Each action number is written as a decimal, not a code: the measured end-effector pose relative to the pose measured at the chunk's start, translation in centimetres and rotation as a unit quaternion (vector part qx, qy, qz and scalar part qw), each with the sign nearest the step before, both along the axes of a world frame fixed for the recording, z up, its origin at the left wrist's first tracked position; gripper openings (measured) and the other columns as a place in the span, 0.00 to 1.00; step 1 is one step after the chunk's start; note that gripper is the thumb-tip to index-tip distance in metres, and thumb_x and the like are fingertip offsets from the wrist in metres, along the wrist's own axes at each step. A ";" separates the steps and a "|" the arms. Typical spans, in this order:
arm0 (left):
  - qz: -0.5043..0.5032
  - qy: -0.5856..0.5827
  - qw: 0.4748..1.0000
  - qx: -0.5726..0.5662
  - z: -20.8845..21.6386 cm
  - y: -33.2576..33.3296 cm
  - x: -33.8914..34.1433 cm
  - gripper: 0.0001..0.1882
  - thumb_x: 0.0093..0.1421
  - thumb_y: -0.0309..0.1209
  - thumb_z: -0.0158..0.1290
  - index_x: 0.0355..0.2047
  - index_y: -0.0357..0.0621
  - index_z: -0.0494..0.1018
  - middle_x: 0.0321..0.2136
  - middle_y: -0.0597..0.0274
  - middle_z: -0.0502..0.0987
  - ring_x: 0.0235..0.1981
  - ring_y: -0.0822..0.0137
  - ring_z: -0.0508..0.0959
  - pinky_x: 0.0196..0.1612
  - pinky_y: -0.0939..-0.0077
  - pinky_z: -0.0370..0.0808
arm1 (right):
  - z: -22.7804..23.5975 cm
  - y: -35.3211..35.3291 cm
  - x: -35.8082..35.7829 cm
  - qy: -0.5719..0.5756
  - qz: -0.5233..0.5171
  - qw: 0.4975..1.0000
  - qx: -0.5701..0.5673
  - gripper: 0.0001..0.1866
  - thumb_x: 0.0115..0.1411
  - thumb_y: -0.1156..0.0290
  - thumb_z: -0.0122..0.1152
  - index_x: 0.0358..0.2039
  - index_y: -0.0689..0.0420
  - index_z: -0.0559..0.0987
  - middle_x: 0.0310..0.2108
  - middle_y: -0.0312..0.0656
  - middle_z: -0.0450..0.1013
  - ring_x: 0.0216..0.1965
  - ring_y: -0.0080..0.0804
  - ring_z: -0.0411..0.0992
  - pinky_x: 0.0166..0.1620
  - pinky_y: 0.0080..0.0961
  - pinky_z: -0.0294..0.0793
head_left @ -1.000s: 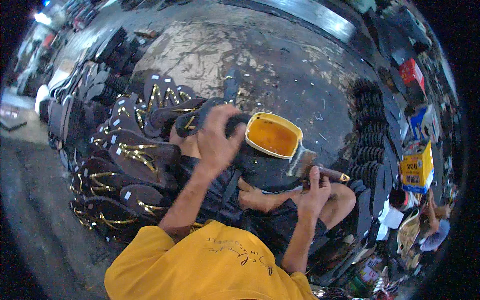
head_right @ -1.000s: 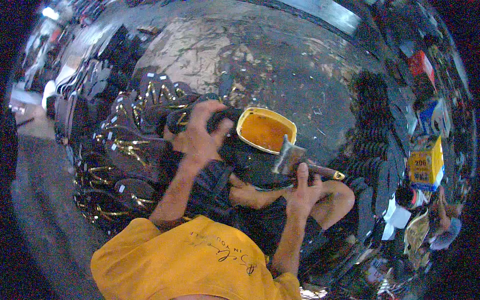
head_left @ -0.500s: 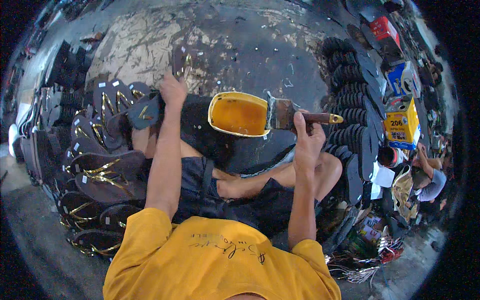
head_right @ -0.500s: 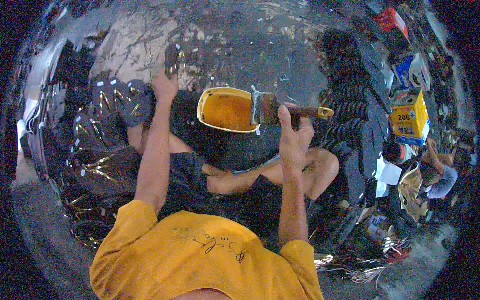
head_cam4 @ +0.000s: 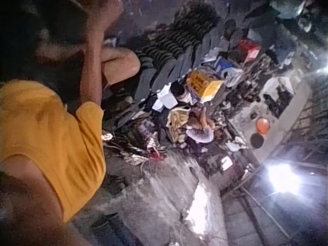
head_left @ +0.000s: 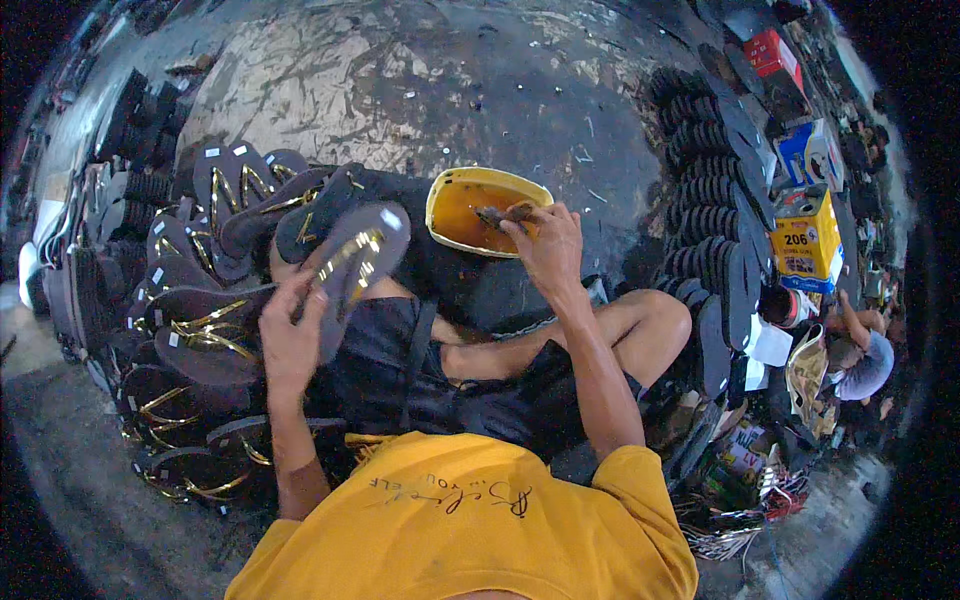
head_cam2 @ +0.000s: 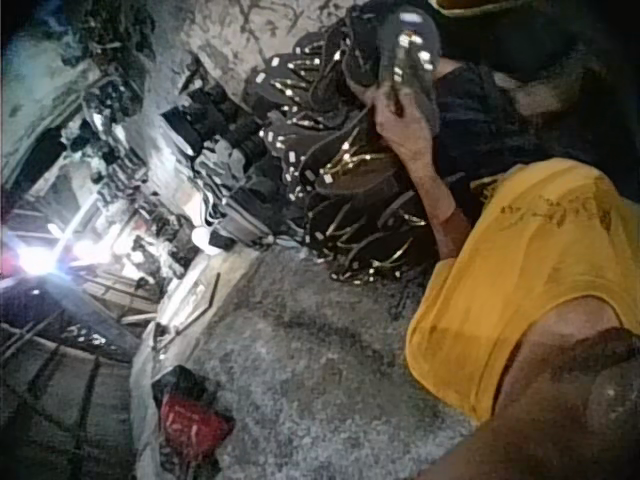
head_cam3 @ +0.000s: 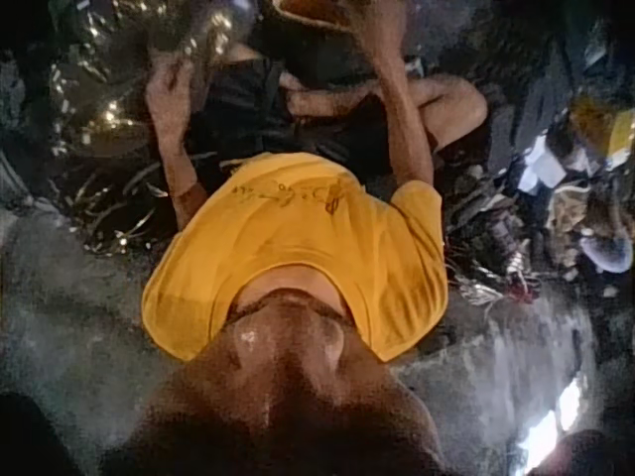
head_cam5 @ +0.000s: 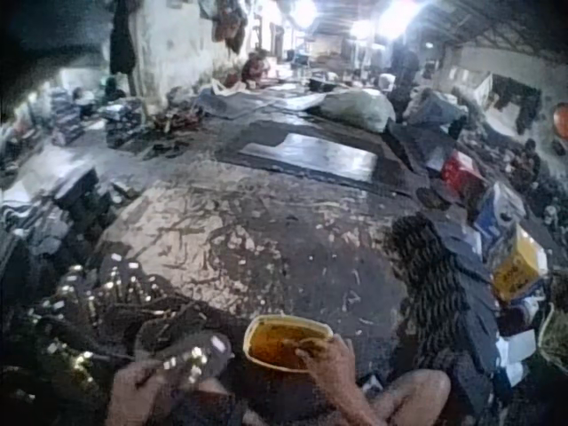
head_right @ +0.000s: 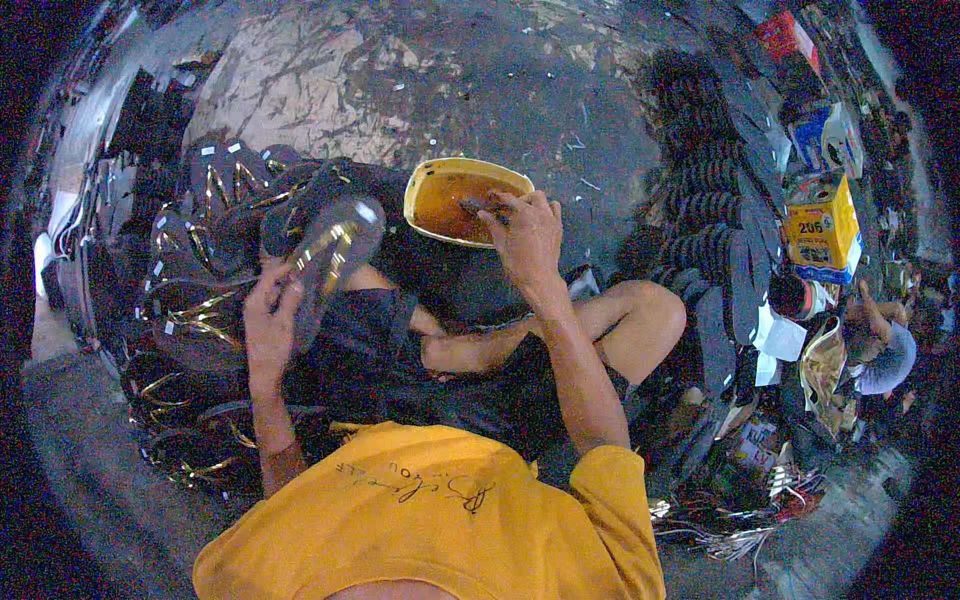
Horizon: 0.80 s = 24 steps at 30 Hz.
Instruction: The person sits on the floor and repeatedly applies a gold-colored substance to the soles of black sandals using a brush. They dip the brush into a container, spread the substance across the sole, and place each finished sandal on the floor.
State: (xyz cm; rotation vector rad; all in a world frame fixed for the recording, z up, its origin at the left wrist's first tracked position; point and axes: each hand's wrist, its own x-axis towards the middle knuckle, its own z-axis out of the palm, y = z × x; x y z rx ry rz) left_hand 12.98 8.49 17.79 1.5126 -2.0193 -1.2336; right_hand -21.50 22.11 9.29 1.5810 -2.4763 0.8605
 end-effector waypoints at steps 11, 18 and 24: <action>-0.218 -0.191 0.901 -0.324 -0.6 4.9 -2.3 0.24 0.52 0.23 0.59 0.52 0.44 0.80 0.58 0.55 0.74 0.63 0.42 0.65 0.66 0.43 0.58 | 4.4 5.2 -3.1 -0.243 -0.210 0.947 -0.014 0.16 0.67 0.61 0.62 0.41 0.63 0.76 0.33 0.53 0.79 0.33 0.46 0.78 0.41 0.42 0.76; -0.147 -0.098 0.957 -0.231 -1.3 3.5 -2.7 0.20 0.59 0.27 0.59 0.52 0.40 0.80 0.55 0.54 0.78 0.61 0.49 0.72 0.68 0.55 0.64 | 5.7 6.4 -1.7 -0.370 -0.179 0.910 0.062 0.17 0.65 0.60 0.65 0.36 0.65 0.79 0.28 0.42 0.78 0.31 0.28 0.74 0.37 0.32 0.73; 0.024 0.546 0.656 0.521 -1.3 3.6 -6.4 0.30 0.71 0.47 0.47 0.61 0.33 0.69 0.51 0.46 0.80 0.48 0.57 0.82 0.54 0.62 0.81 | 10.0 4.0 -1.0 -0.671 -0.139 0.660 -0.308 0.14 0.67 0.65 0.64 0.48 0.61 0.80 0.39 0.36 0.79 0.41 0.23 0.79 0.44 0.23 0.80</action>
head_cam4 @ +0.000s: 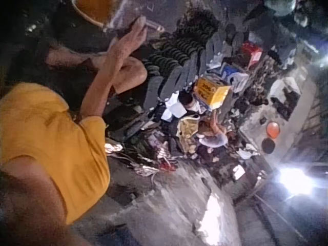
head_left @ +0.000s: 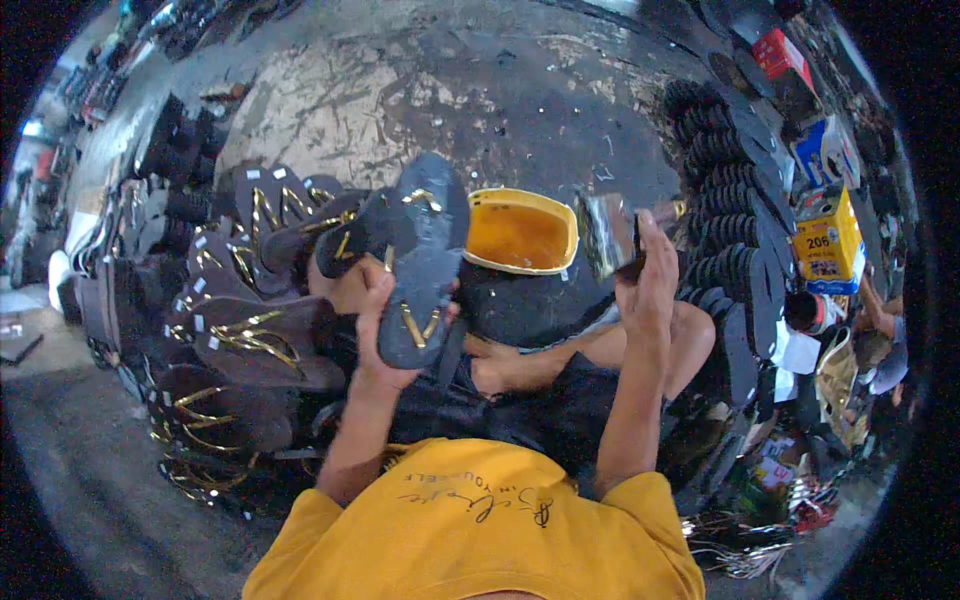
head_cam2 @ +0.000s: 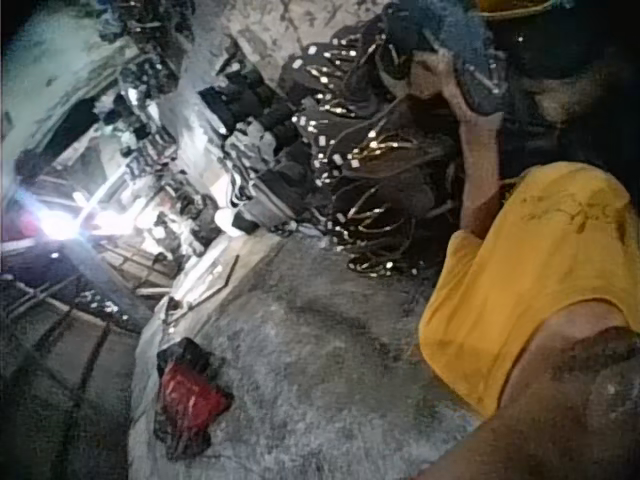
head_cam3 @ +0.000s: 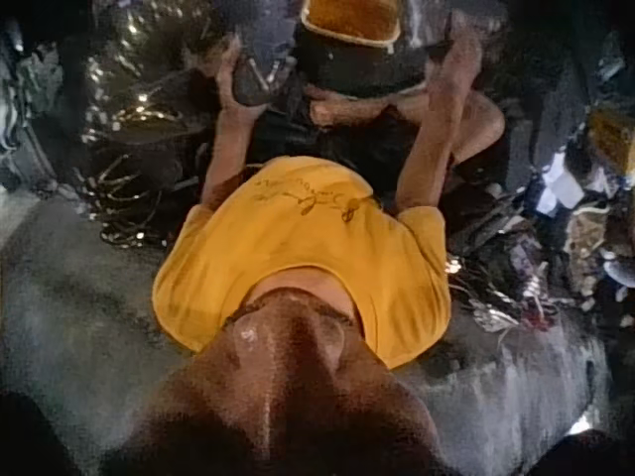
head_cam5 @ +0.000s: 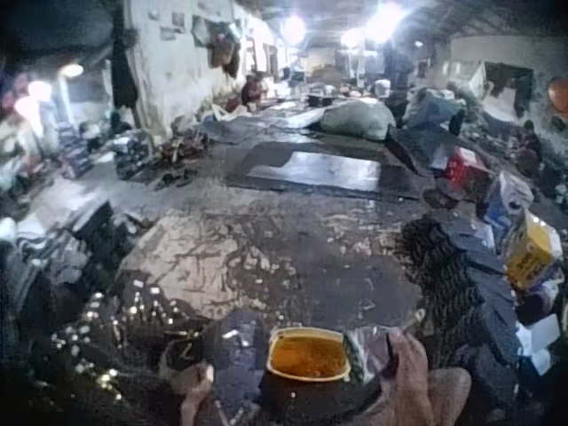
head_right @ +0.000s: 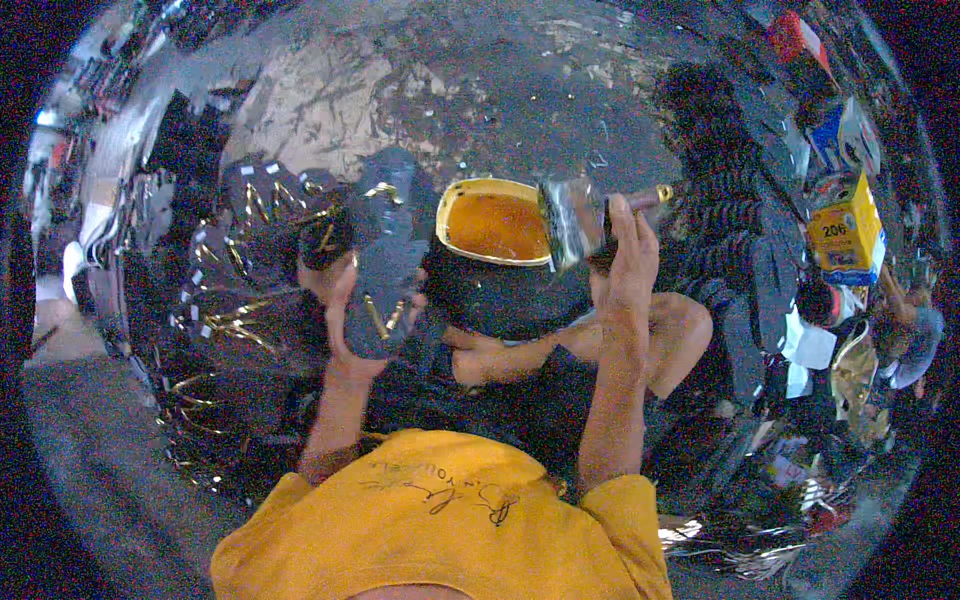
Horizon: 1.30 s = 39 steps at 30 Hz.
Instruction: The person sits on the floor and repeatedly applies a gold-colored substance to the soles of black sandals using a brush. They dip the brush into a container, spread the substance across the sole, and place each finished sandal on the floor.
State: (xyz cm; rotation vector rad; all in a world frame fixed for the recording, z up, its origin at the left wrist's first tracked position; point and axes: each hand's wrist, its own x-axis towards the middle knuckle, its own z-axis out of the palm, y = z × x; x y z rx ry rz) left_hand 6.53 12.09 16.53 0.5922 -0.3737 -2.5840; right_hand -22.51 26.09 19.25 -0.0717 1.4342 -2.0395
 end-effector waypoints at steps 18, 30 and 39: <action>-0.006 0.043 0.996 0.073 0.8 2.9 -2.2 0.29 0.70 0.46 0.45 0.60 0.34 0.71 0.50 0.44 0.81 0.46 0.51 0.85 0.49 0.57 0.86 | 1.8 -1.0 7.3 0.589 0.099 0.802 0.022 0.13 0.49 0.74 0.78 0.36 0.52 0.85 0.30 0.41 0.80 0.32 0.39 0.79 0.36 0.31 0.78; -0.087 -0.023 0.996 -0.001 1.8 2.8 -2.6 0.28 0.74 0.46 0.43 0.65 0.39 0.66 0.53 0.51 0.80 0.50 0.60 0.84 0.54 0.63 0.82 | 4.8 -2.6 0.2 0.538 -0.018 0.837 0.101 0.15 0.52 0.64 0.79 0.37 0.55 0.85 0.34 0.41 0.84 0.35 0.36 0.82 0.42 0.33 0.79; -0.124 0.033 0.990 -0.051 0.4 -1.3 -5.5 0.23 0.76 0.43 0.44 0.62 0.43 0.70 0.52 0.55 0.80 0.51 0.59 0.82 0.54 0.57 0.82 | 3.7 0.4 9.8 0.558 0.150 0.816 0.028 0.12 0.49 0.67 0.73 0.36 0.49 0.86 0.28 0.39 0.79 0.28 0.37 0.78 0.34 0.33 0.77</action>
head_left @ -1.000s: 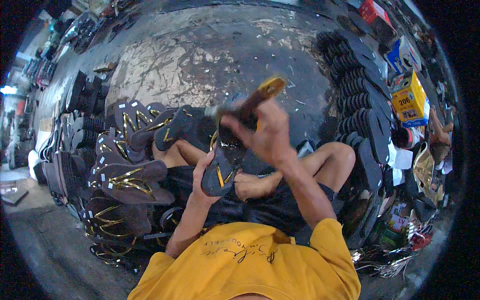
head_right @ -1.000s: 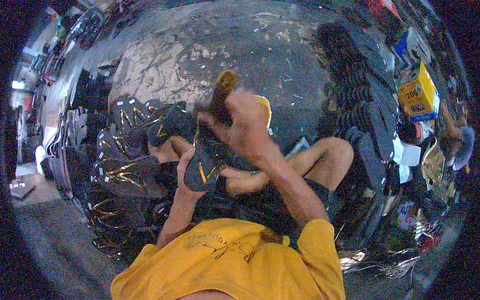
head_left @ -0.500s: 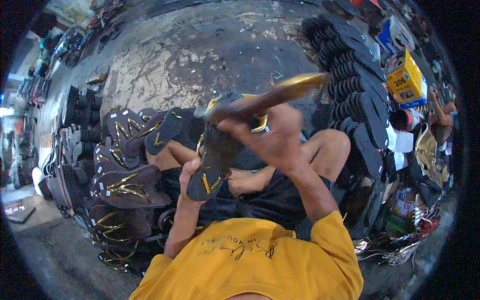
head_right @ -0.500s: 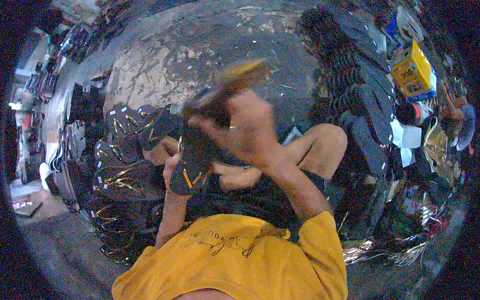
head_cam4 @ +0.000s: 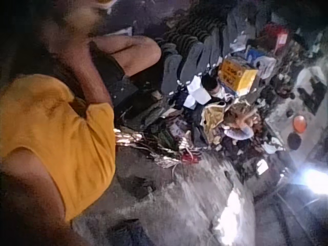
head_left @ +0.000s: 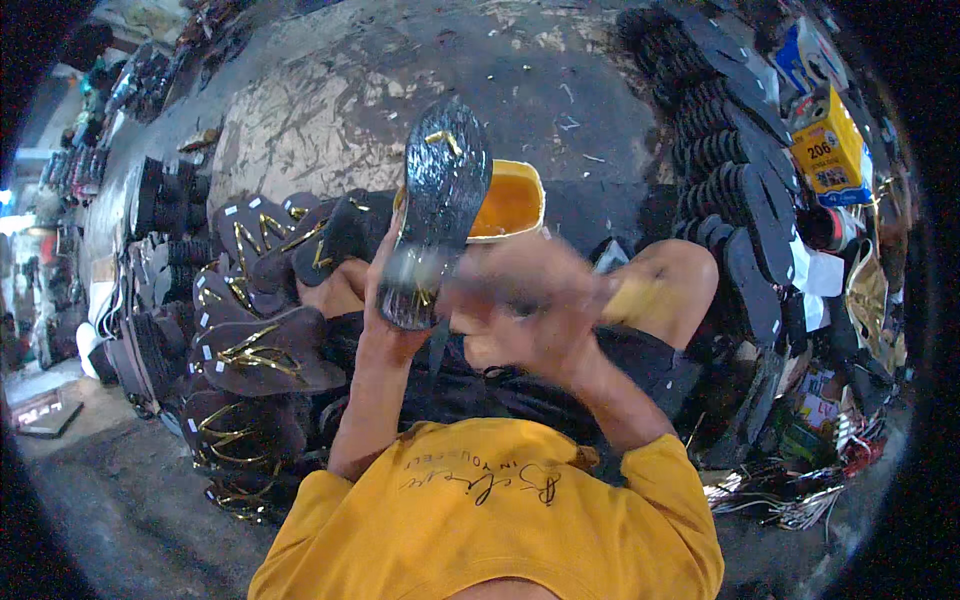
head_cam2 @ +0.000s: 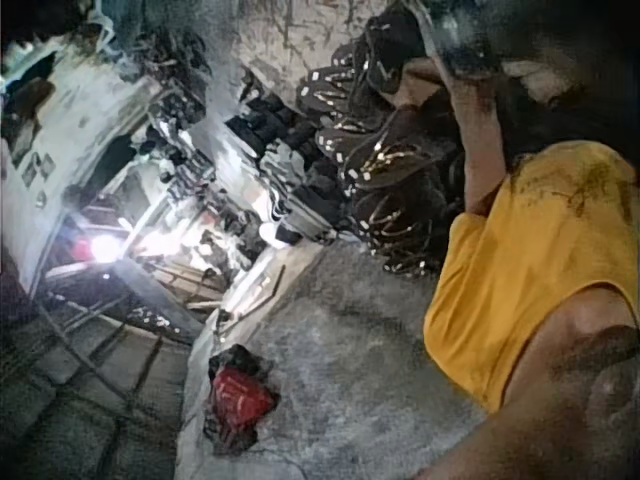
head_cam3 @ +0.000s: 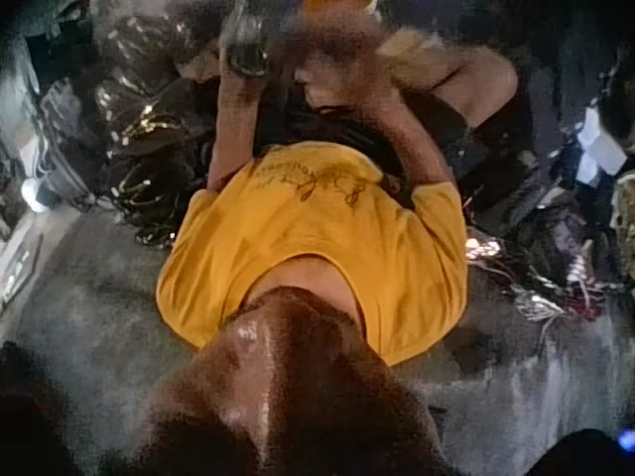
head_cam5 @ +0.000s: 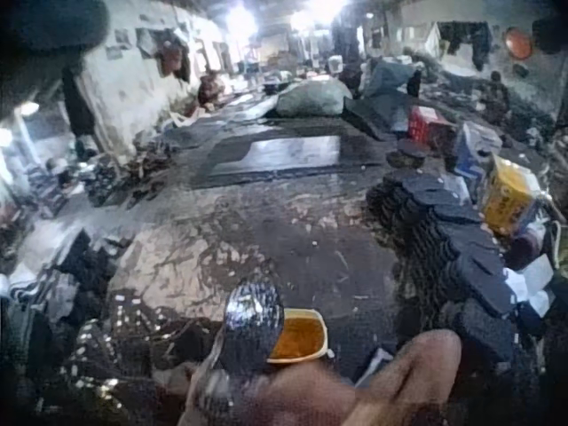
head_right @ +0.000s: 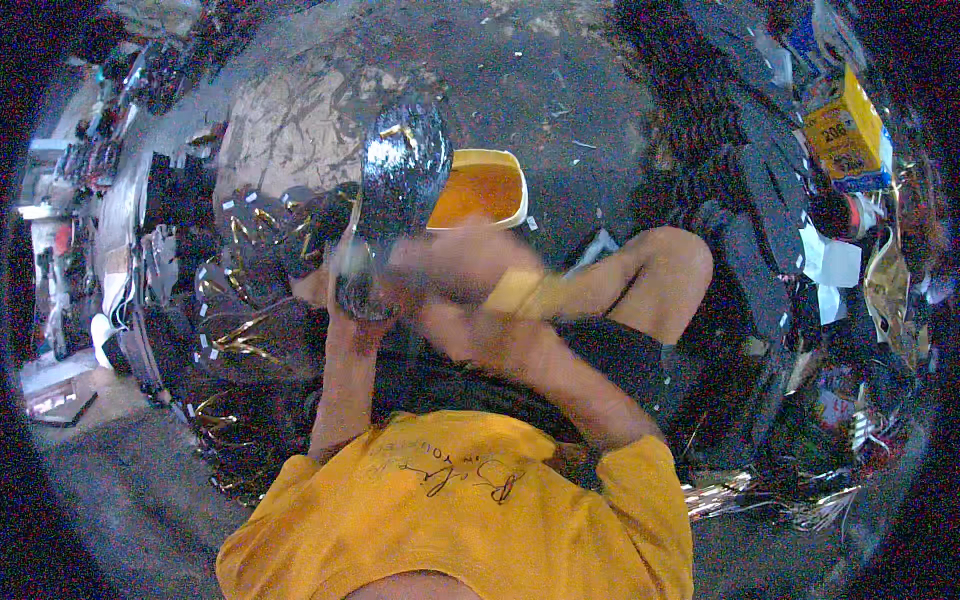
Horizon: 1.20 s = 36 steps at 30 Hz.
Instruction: The person sits on the floor and repeatedly applies a gold-colored substance to the soles of black sandals using a brush. They dip the brush into a container, spread the substance across the sole, and place each finished sandal on the floor.
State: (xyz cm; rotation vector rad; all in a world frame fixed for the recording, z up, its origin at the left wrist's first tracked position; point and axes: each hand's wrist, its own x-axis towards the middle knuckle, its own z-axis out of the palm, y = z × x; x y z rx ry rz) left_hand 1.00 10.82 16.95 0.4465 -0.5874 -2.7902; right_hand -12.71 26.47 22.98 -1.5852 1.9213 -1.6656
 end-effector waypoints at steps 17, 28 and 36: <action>0.120 0.103 0.986 0.053 3.2 3.2 -3.6 0.22 0.77 0.42 0.41 0.60 0.42 0.73 0.54 0.54 0.80 0.51 0.55 0.82 0.53 0.58 0.84 | -2.6 0.1 0.5 -0.068 -0.170 0.983 -0.010 0.13 0.52 0.70 0.79 0.37 0.57 0.85 0.30 0.40 0.80 0.28 0.31 0.78 0.32 0.30 0.78; 0.185 -0.011 0.980 0.068 3.5 3.2 -2.9 0.22 0.77 0.42 0.41 0.63 0.44 0.69 0.51 0.49 0.81 0.41 0.54 0.85 0.46 0.58 0.86 | -2.6 0.6 -1.4 0.009 -0.206 0.979 -0.006 0.09 0.54 0.73 0.77 0.33 0.60 0.85 0.28 0.37 0.81 0.29 0.24 0.77 0.33 0.23 0.75; 0.146 -0.095 0.980 0.092 4.5 3.6 -3.6 0.22 0.76 0.44 0.43 0.63 0.46 0.70 0.51 0.56 0.81 0.47 0.59 0.83 0.52 0.61 0.83 | 2.1 -2.9 -6.3 0.153 -0.056 0.983 -0.089 0.09 0.54 0.70 0.77 0.36 0.53 0.86 0.26 0.40 0.78 0.27 0.34 0.77 0.32 0.27 0.75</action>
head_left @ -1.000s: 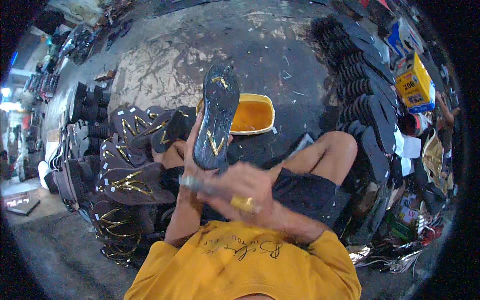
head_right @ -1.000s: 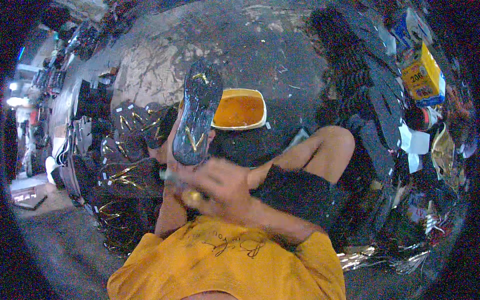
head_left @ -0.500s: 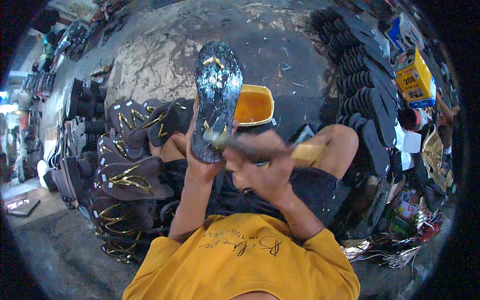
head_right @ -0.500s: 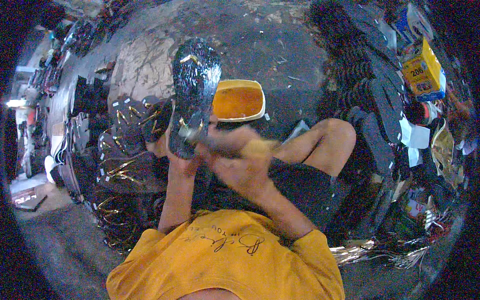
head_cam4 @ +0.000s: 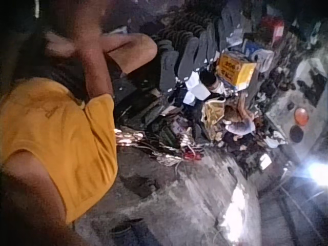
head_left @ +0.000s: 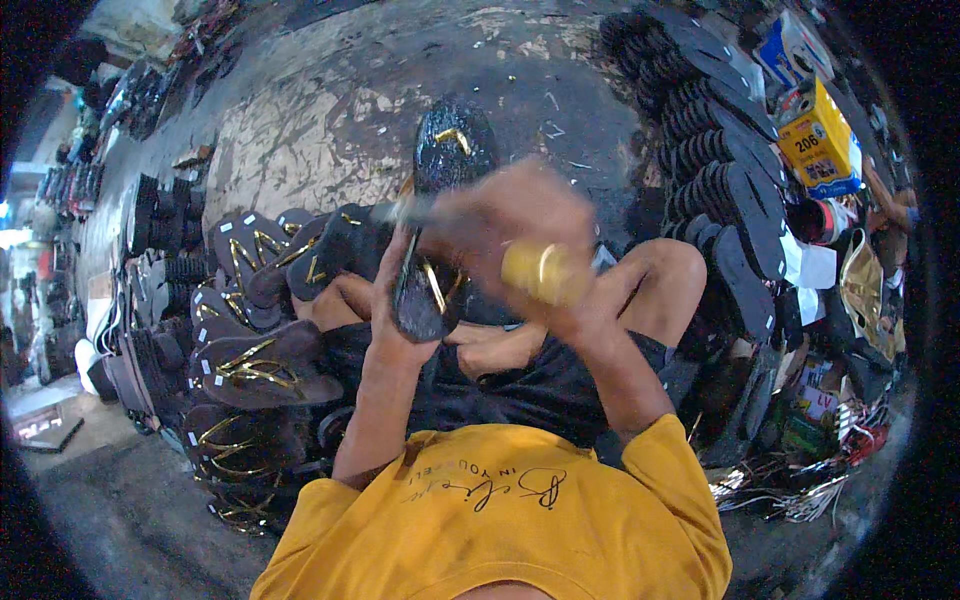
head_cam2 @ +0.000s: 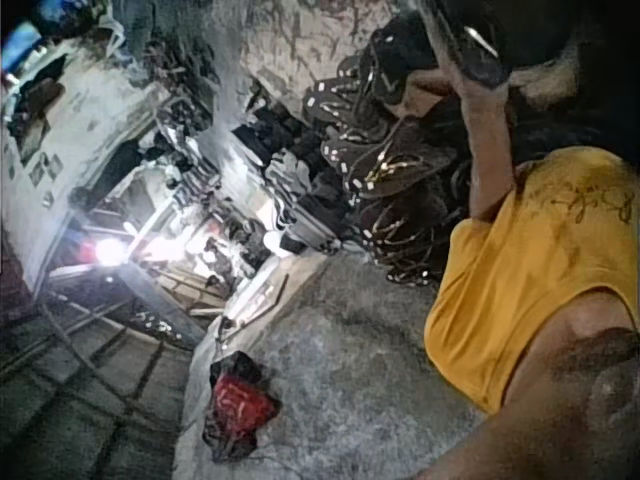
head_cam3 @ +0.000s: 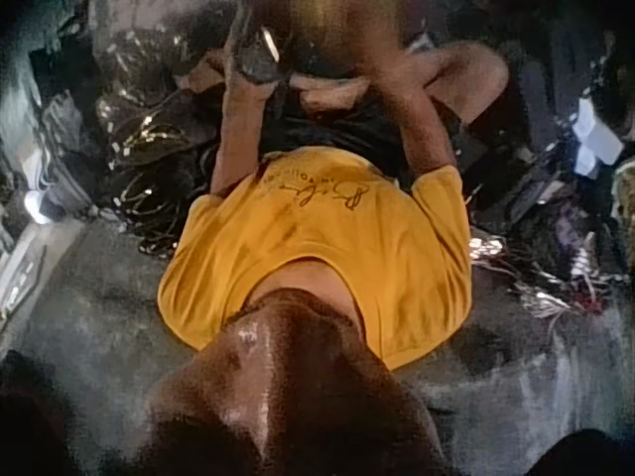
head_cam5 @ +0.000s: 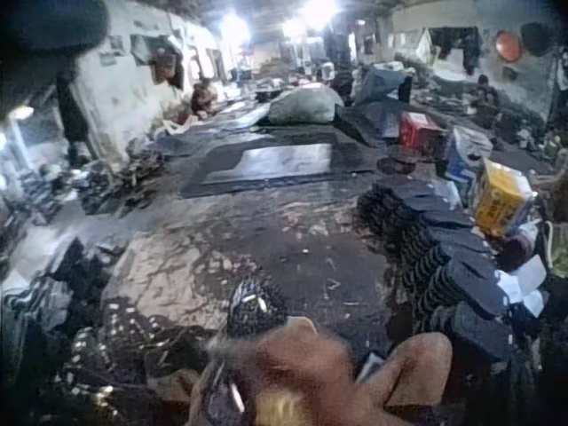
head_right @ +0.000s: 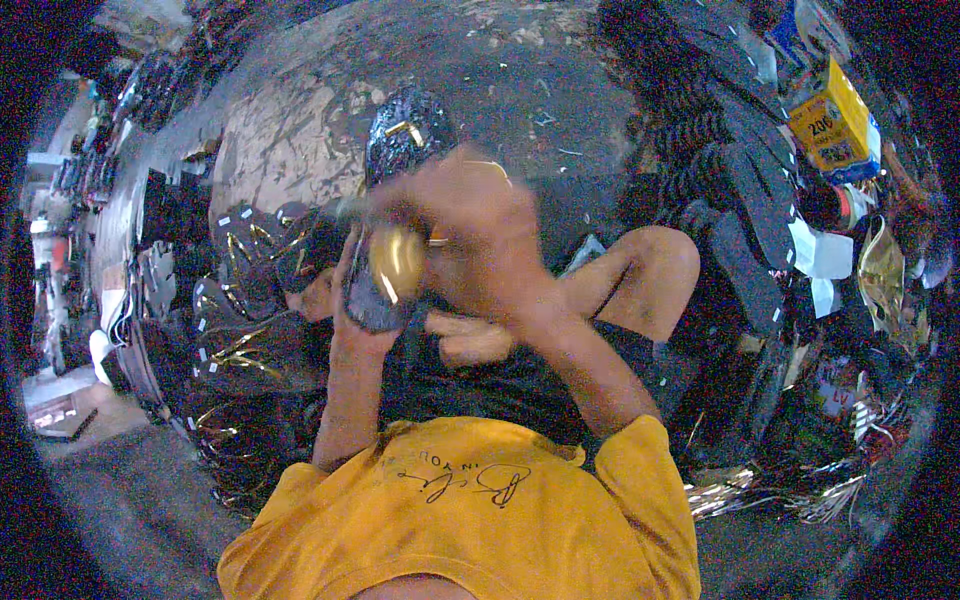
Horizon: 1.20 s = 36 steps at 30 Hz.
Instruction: The person sits on the floor and repeatedly applies a gold-colored substance to the soles of black sandals using a brush. They dip the brush into a container, spread the substance across the sole, and place each finished sandal on the floor.
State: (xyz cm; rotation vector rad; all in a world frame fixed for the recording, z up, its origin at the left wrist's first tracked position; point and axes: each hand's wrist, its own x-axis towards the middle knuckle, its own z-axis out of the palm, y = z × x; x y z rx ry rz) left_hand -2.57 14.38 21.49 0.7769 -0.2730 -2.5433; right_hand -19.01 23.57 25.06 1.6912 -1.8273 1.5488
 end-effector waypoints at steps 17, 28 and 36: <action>-0.027 0.162 0.983 -0.082 -2.5 -1.8 0.7 0.26 0.74 0.48 0.43 0.58 0.39 0.72 0.47 0.51 0.81 0.45 0.56 0.82 0.52 0.58 0.81 | -1.8 3.6 9.2 -0.373 -0.080 0.918 0.106 0.13 0.54 0.60 0.77 0.35 0.53 0.85 0.27 0.34 0.79 0.26 0.32 0.77 0.31 0.33 0.75; -0.074 -0.163 0.875 -0.450 -4.9 -0.1 1.3 0.27 0.72 0.47 0.45 0.63 0.42 0.68 0.57 0.50 0.76 0.58 0.58 0.75 0.64 0.59 0.71 | -2.0 2.7 4.9 -0.322 -0.144 0.934 0.052 0.09 0.53 0.73 0.78 0.30 0.60 0.83 0.26 0.37 0.81 0.26 0.23 0.79 0.32 0.23 0.79; -0.062 -0.025 0.909 -0.412 -4.0 -0.8 0.8 0.21 0.78 0.41 0.39 0.61 0.42 0.69 0.54 0.51 0.78 0.52 0.59 0.78 0.58 0.59 0.76 | -0.9 4.0 5.4 -0.307 -0.079 0.946 0.064 0.08 0.54 0.65 0.77 0.30 0.54 0.86 0.25 0.38 0.80 0.26 0.32 0.80 0.35 0.32 0.79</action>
